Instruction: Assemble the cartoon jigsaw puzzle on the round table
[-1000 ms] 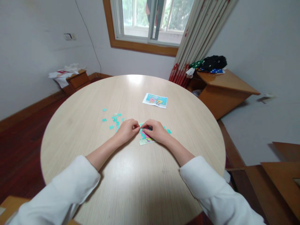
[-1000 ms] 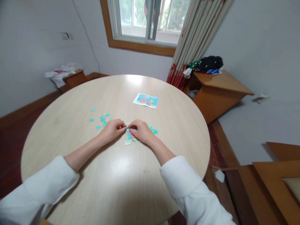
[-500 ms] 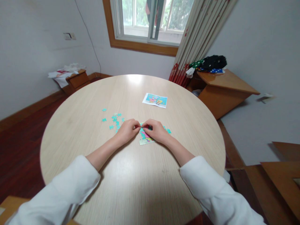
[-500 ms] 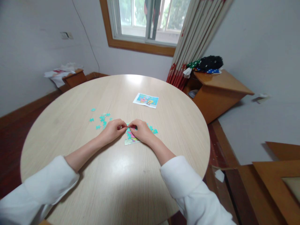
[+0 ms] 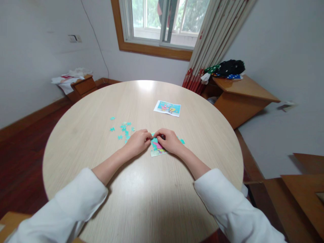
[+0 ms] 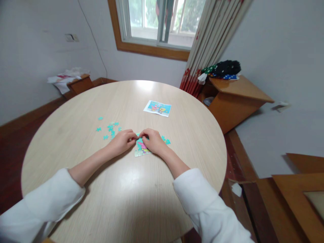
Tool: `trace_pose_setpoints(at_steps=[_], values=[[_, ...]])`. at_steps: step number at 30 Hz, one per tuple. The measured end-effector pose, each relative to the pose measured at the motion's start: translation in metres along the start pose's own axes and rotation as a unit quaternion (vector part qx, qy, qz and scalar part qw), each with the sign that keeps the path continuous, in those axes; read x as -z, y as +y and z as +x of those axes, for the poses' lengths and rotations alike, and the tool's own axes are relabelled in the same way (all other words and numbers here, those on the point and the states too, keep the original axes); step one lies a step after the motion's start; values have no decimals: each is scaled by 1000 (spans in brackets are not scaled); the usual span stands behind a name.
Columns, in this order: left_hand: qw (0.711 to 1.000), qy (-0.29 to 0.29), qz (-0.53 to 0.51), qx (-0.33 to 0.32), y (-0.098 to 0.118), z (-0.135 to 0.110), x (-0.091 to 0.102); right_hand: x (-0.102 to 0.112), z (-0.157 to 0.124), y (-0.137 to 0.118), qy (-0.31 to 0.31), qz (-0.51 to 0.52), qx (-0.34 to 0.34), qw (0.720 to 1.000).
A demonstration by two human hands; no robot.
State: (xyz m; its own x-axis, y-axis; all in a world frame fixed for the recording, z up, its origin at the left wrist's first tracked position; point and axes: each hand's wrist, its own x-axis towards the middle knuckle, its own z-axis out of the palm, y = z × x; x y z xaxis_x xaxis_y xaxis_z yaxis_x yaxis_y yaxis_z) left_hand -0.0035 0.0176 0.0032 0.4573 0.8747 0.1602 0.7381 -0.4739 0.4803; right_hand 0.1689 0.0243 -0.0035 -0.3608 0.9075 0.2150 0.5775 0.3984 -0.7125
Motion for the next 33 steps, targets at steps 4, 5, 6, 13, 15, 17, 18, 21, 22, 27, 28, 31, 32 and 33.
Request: trace_pose_setpoints(at_steps=[4,5,6,13,15,17,18,21,22,27,28,31,32,33], values=[[1000,4,0,-1,-1,-1,-1,-1,0,1,4,4,4,1000],[1000,9,-2,-1,-1,-1,-1,-1,0,2,6,6,6,1000],[1000,15,-3,-2,-2,-2,-2,-1,0,2,7,9,7,1000],[999,-5,12,-48,-3,-3,-1,-4,1,5,16,24,2,1000],[998,-14,23,-54,-3,-3,-1,-3,1,6,21,26,1,999],[998,-18,31,-55,-4,-3,-1,-1,1,7,33,26,1,999],[998,-19,34,-55,-4,-3,0,1,1,7,41,24,2,999],[997,-21,44,-54,-3,-3,1,8,2,10,65,13,5,998],[997,-19,45,-52,-3,-3,1,10,2,11,70,8,5,997],[999,19,33,-30,-9,-3,0,18,1,12,35,-9,49,998],[999,39,29,-22,-11,-3,1,19,0,10,15,-16,67,998],[994,107,14,4,-21,-2,6,20,-5,6,-49,-59,91,993],[992,124,9,14,-24,-1,9,20,-6,5,-70,-75,88,991],[991,135,4,25,-27,-1,12,20,-7,4,-91,-89,85,988]])
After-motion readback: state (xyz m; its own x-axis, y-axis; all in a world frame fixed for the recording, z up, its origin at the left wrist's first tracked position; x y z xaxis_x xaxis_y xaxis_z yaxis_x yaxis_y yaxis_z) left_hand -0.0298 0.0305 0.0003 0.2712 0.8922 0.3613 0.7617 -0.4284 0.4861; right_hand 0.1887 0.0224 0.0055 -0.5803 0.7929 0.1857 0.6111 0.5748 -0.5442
